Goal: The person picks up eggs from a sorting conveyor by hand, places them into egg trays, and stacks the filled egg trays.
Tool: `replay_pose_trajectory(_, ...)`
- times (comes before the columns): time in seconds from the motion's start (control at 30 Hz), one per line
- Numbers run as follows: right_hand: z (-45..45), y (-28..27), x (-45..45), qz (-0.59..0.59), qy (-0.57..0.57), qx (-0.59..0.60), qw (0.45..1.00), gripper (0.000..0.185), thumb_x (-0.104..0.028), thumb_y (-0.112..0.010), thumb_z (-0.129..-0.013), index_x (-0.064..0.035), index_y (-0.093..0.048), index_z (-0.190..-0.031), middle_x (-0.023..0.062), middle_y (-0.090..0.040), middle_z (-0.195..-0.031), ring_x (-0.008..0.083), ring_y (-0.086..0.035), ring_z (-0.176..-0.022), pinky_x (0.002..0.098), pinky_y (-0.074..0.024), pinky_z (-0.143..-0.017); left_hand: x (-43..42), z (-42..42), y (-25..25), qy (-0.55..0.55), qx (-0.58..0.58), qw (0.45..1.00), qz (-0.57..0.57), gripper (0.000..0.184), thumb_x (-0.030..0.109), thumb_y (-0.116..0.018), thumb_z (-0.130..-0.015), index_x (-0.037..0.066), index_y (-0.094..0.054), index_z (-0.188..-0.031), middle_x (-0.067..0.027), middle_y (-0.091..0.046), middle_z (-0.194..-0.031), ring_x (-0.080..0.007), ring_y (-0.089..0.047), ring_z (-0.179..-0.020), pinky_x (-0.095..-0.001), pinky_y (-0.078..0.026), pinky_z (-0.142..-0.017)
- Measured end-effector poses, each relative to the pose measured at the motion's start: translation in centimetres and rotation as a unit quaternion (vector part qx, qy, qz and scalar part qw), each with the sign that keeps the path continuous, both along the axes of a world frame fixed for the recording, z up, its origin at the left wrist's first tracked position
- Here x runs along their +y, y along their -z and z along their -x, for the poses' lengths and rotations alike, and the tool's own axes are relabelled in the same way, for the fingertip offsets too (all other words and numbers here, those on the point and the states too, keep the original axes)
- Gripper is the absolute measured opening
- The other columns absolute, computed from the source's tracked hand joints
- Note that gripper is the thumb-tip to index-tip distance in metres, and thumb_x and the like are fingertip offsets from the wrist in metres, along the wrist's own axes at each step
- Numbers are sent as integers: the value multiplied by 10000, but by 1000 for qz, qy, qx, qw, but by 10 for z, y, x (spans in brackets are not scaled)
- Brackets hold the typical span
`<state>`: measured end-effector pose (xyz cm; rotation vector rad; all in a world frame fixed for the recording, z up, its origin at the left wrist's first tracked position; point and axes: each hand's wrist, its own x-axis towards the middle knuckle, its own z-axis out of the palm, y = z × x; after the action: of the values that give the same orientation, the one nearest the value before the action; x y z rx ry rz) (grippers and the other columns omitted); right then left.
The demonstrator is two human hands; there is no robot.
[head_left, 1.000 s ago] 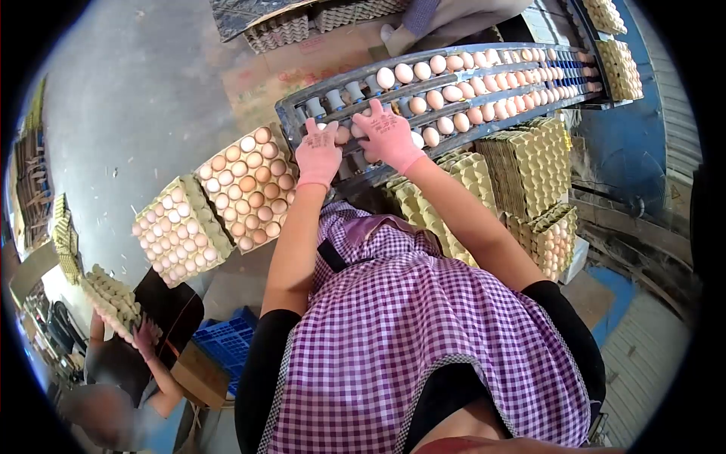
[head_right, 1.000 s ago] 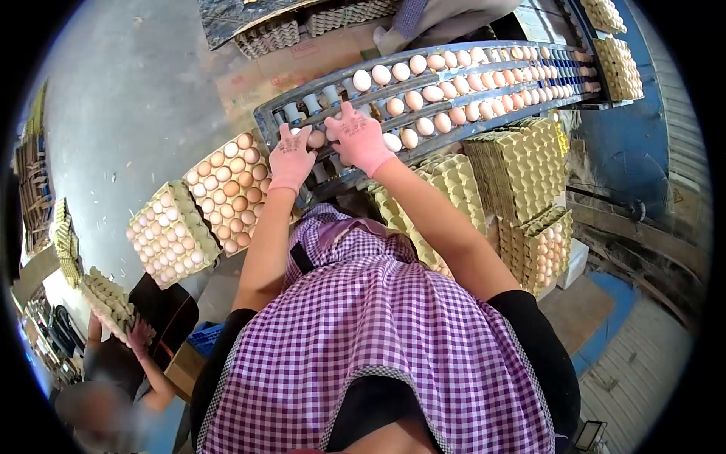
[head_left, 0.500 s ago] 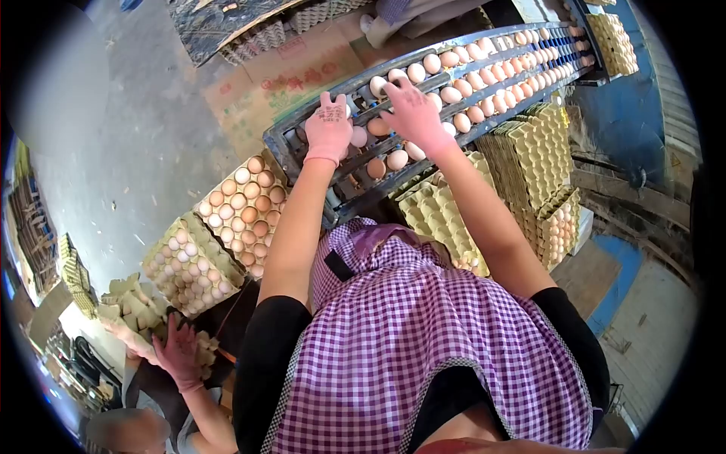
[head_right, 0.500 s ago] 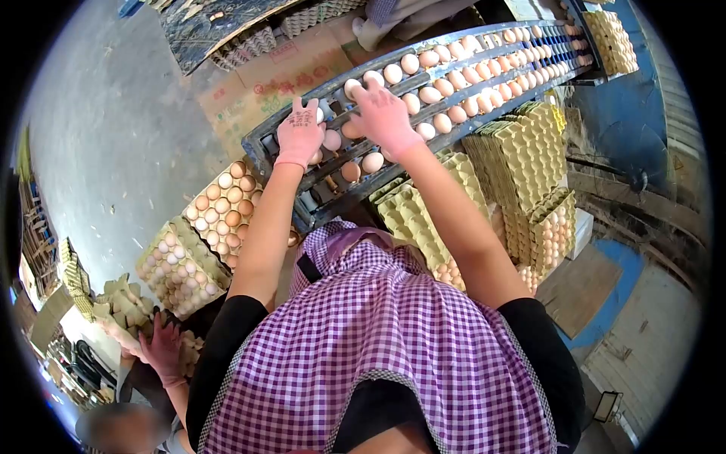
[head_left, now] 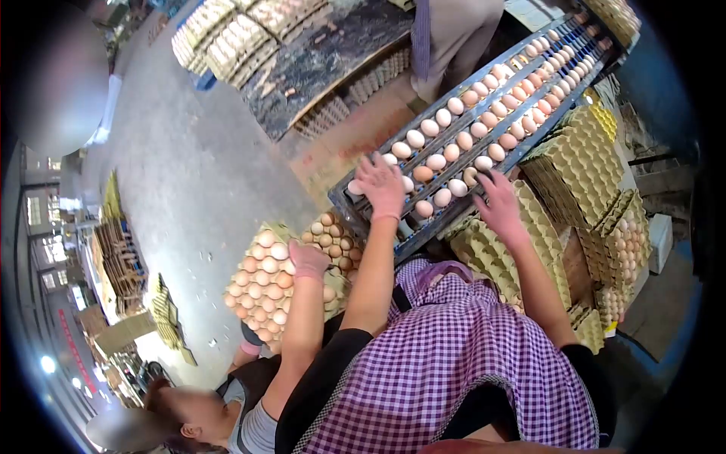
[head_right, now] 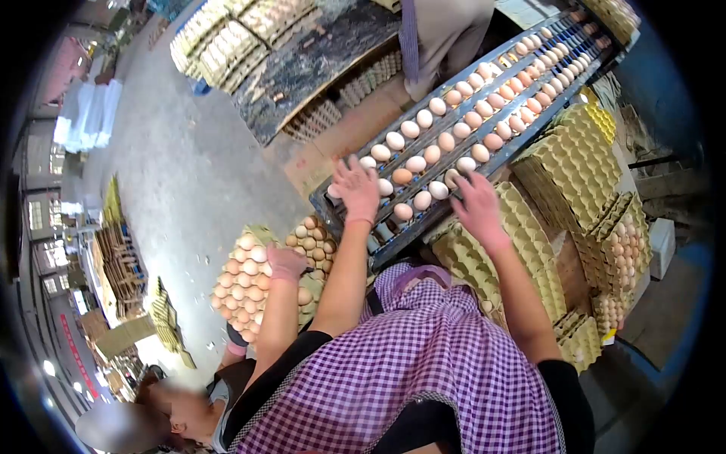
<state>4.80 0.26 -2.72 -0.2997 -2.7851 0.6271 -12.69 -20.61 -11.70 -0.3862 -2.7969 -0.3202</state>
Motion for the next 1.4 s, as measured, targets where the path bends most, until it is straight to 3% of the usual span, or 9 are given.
replay_pose_trajectory(0.13,-184,55,56,34,159,-164,973,418,-210,-704,-876,-79,-613,-1263,184,-605,-1276,371,-572,-1181,466,-460,-1009,77,-79,-65,323,-113,938,-53,454,343,-658,-864,68,-598,-1221,-160,-559,-1255,-348,-504,-1216,-494,-376,-1056)
replay_pose_trajectory(0.27,-329,54,29,50,324,-158,931,380,-240,-681,-894,-87,-634,-1239,190,-653,-1189,384,-603,-1117,463,-485,-972,109,-179,-44,615,-298,721,115,513,412,-679,-838,131,-621,-1263,-171,-589,-1226,-334,-508,-1251,-480,-385,-1080)
replay_pose_trajectory(0.3,-346,51,20,53,349,-114,929,371,-245,-674,-897,-86,-641,-1231,198,-665,-1160,395,-611,-1099,463,-490,-962,93,-195,0,669,-197,714,56,557,424,-667,-836,111,-612,-1294,-209,-564,-1301,-364,-479,-1300,-503,-348,-1125)
replay_pose_trajectory(0.47,-380,41,-18,63,424,-82,900,388,-303,-677,-885,-93,-666,-1211,158,-676,-1190,349,-614,-1134,450,-488,-974,88,-220,-42,614,-121,775,94,507,325,-690,-868,100,-571,-1307,-218,-477,-1366,-428,-430,-1278,-525,-351,-1100)
replay_pose_trajectory(0.63,-330,29,-24,88,319,-82,940,379,-331,-702,-869,-128,-648,-1185,113,-647,-1178,307,-601,-1152,416,-488,-973,70,-255,-59,744,-210,628,94,493,368,-779,-804,152,-632,-1222,-109,-568,-1272,-375,-465,-1253,-507,-373,-1076)
replay_pose_trajectory(0.83,-336,48,-27,96,280,-52,954,366,-300,-697,-870,-131,-634,-1188,114,-616,-1201,300,-579,-1166,418,-482,-966,77,-293,-17,794,-119,574,158,384,315,-690,-867,228,-637,-1237,-39,-569,-1270,-284,-479,-1269,-560,-287,-1128)
replay_pose_trajectory(1.07,-317,41,-17,87,280,-32,955,363,-261,-689,-862,-110,-624,-1186,121,-600,-1199,318,-568,-1151,453,-454,-984,56,-282,-23,723,-245,646,-6,457,313,-732,-877,139,-606,-1280,-84,-636,-1214,-310,-532,-1261,-498,-350,-1135)
replay_pose_trajectory(1.17,-291,30,-17,16,196,-58,979,455,-304,-699,-857,-124,-601,-1262,174,-511,-1348,365,-471,-1264,508,-353,-1101,41,-266,-76,369,-515,742,-218,478,147,-650,-948,19,-494,-1381,-197,-599,-1289,-356,-574,-1218,-379,-467,-1027)
replay_pose_trajectory(1.4,-264,36,-38,-22,187,-208,960,565,-376,-735,-812,-128,-594,-1299,208,-452,-1419,370,-415,-1315,551,-287,-1135,-42,-89,-42,106,-304,908,-267,468,221,-593,-993,-41,-500,-1370,-240,-521,-1401,-353,-525,-1272,-406,-391,-1095)
